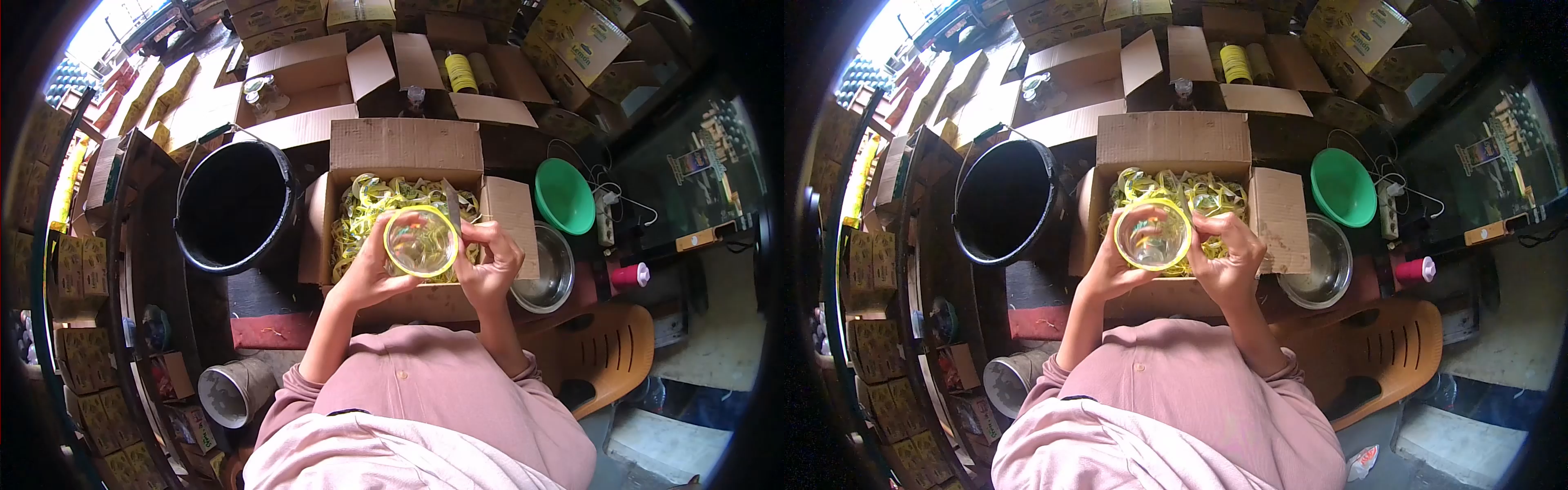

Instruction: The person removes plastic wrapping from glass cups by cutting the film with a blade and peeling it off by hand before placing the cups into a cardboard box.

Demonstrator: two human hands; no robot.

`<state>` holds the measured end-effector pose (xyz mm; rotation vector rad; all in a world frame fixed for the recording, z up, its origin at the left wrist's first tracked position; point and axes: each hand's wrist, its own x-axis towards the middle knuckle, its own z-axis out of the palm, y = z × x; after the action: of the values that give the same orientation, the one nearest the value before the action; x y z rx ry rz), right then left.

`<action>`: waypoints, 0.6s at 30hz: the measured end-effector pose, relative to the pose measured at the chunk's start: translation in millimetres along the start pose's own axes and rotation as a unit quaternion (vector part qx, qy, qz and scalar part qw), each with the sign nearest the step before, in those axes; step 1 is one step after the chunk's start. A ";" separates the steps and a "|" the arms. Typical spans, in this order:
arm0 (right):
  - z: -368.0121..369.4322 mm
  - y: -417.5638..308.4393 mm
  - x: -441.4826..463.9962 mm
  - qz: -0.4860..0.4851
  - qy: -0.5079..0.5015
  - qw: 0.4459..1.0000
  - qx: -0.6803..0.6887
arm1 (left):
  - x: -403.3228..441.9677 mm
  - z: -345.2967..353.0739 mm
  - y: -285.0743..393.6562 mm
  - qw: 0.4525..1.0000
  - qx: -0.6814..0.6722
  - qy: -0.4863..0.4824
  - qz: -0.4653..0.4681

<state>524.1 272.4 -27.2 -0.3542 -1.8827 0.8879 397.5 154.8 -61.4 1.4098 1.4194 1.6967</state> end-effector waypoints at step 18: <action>3.9 -18.4 -15.9 -0.057 0.002 0.996 -0.065 | -7.9 15.0 4.8 0.993 0.019 0.113 0.028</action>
<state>530.7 248.8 -25.5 -0.3232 -1.9415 0.6900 415.0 152.3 -61.3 1.3208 1.5525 1.9250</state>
